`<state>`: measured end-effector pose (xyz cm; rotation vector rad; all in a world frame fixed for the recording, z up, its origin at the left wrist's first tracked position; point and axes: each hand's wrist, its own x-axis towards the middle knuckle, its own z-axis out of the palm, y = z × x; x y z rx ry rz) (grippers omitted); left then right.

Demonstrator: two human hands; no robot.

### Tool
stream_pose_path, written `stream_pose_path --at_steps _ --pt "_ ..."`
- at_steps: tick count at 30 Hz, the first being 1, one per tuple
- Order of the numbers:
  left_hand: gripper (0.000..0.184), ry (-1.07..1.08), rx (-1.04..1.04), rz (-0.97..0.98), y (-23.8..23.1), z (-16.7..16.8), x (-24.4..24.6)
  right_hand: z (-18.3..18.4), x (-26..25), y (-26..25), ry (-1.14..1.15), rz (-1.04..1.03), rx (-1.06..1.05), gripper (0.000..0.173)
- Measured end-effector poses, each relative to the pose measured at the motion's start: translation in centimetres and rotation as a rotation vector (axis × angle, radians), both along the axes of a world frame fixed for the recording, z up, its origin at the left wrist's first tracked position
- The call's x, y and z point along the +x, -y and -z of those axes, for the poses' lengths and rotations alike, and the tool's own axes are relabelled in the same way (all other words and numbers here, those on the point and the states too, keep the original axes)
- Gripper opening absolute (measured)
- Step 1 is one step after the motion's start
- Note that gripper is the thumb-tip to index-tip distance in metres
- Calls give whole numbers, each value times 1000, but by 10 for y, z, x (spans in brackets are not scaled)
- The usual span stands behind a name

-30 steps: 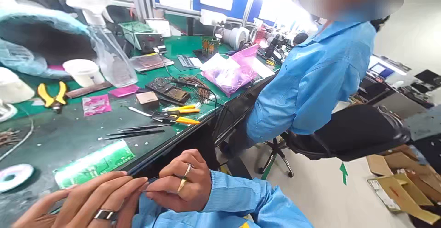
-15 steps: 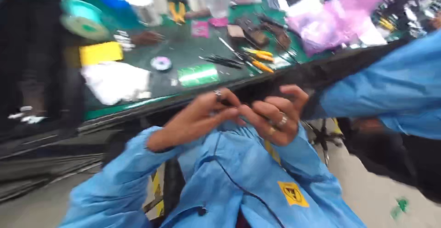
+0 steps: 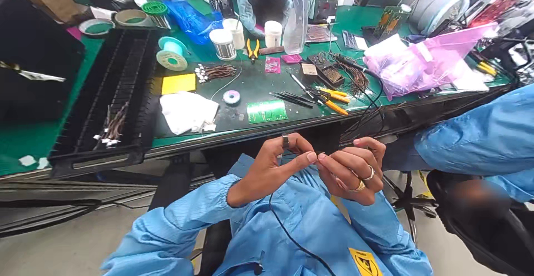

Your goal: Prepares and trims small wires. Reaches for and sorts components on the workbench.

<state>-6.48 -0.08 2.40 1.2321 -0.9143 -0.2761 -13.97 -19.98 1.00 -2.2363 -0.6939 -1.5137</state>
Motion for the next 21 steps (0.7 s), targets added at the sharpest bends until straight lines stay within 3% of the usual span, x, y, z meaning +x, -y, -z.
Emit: stream_pose_path --at_steps 6,9,12,16,18,19,21 --pt "11 -47 -22 -1 -4 -2 -2 3 -3 -3 13 -53 17 20" --pt "11 -55 -33 -9 -5 -1 -3 9 1 -9 7 -98 133 14" --pt "10 19 -35 -73 -4 -1 -3 15 3 -26 -189 -278 482 7" --pt "8 208 0 -170 -6 0 -4 9 -13 -44 -734 -690 1237 11" --pt "8 278 29 -187 -8 0 -7 6 -23 -41 -969 -814 1439 13" --pt "8 302 26 -182 -8 -2 -6 6 -26 -36 -1009 -836 1416 14" --pt "6 310 2 -151 -9 -5 -3 8 -30 -28 -858 -677 1112 15"
